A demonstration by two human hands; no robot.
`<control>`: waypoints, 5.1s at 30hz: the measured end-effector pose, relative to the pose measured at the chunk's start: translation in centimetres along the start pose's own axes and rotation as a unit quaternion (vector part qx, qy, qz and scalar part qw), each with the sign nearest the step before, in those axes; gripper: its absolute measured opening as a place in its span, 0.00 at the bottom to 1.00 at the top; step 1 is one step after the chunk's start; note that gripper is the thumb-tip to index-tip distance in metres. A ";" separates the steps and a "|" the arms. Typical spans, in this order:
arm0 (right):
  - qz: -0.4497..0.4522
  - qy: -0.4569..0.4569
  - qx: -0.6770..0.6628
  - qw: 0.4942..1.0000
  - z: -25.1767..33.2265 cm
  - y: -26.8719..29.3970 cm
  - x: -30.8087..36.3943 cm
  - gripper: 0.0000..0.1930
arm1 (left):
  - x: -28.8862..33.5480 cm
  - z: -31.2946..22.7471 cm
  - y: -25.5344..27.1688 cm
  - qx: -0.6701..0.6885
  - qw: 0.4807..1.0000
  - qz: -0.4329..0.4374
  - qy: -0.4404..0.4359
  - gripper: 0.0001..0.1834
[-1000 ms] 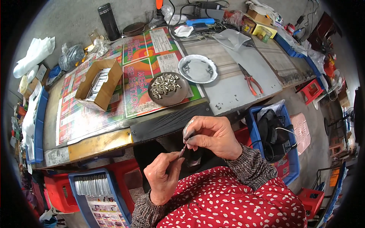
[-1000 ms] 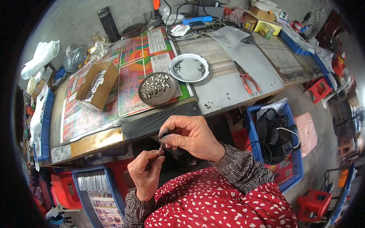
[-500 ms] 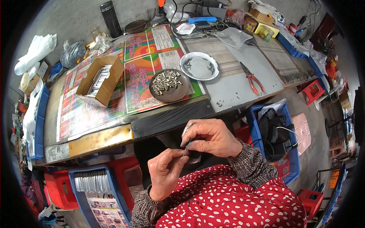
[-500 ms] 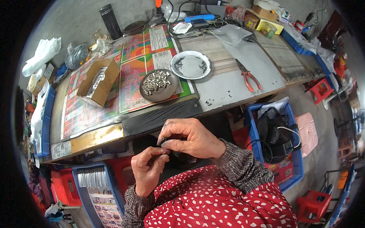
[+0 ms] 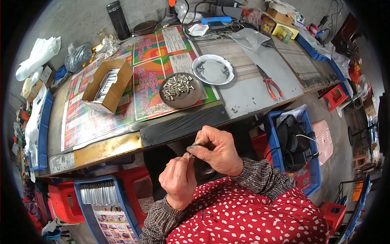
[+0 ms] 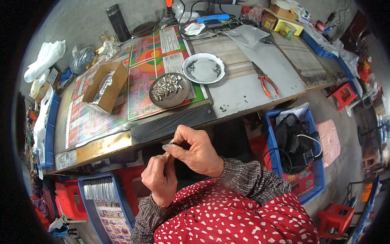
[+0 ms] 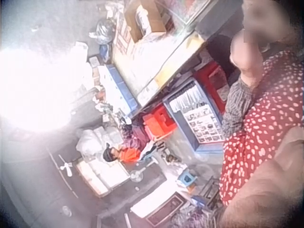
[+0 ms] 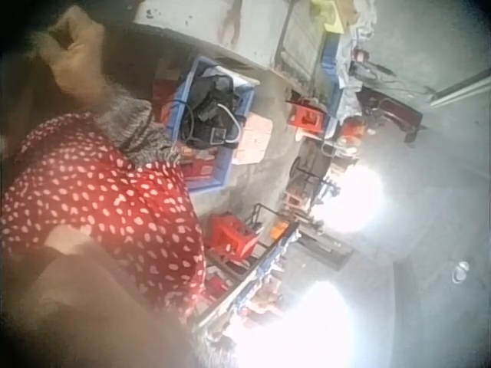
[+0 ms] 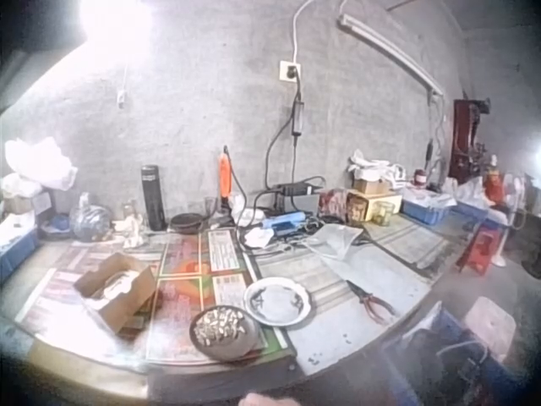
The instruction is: The person assembles small metal terminals into a black plastic housing by hand.
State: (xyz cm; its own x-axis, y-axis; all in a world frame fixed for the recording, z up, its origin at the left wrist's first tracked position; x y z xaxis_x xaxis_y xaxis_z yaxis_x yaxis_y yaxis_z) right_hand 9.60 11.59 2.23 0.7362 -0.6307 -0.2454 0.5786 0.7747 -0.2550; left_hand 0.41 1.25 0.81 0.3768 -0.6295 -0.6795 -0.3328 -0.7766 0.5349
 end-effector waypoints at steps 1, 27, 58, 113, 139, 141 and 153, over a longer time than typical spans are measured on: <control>-0.017 0.003 -0.016 1.000 -0.5 -0.2 0.0 0.06 | 0.0 0.1 0.0 -0.011 1.000 0.002 0.002 0.10; 0.071 -0.094 -0.045 0.992 0.5 1.4 -0.5 0.07 | -0.7 1.0 0.9 0.186 0.965 0.139 0.125 0.08; 0.037 -0.108 -0.052 0.992 -0.2 1.5 -0.4 0.10 | -0.1 1.7 0.3 0.207 0.955 0.148 0.152 0.07; -0.023 -0.014 0.101 0.995 1.0 1.2 0.3 0.02 | 0.7 1.8 0.3 0.181 0.963 0.126 0.152 0.06; 0.010 -0.092 -0.012 0.996 -1.5 -1.0 0.9 0.08 | 2.6 2.8 2.4 0.075 0.991 0.065 0.090 0.10; -0.005 -0.087 -0.024 0.996 -1.4 -1.0 0.9 0.09 | 3.2 4.3 3.8 0.024 0.995 0.036 0.087 0.10; -0.002 -0.076 0.050 0.996 -1.4 0.0 0.2 0.04 | 11.4 19.4 19.5 -0.482 0.845 0.005 0.232 0.03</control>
State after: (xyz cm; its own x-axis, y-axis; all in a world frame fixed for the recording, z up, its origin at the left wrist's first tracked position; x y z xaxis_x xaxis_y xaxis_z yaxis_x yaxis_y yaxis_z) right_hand 9.21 11.40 0.93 0.7739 -0.6255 -0.0986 0.6081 0.7776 -0.1600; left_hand -18.57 -20.62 -6.27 0.7506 -0.4041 -0.5229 0.4370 -0.2899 0.8514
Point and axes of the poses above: each hand's wrist, its own x-axis away from the middle knuckle, its own y-axis out of the back of the hand, z = x × y, the point moved 1 cm from there along -x, towards the middle knuckle, and after that the axes turned 7 degrees about -x, right-handed, at the moved point
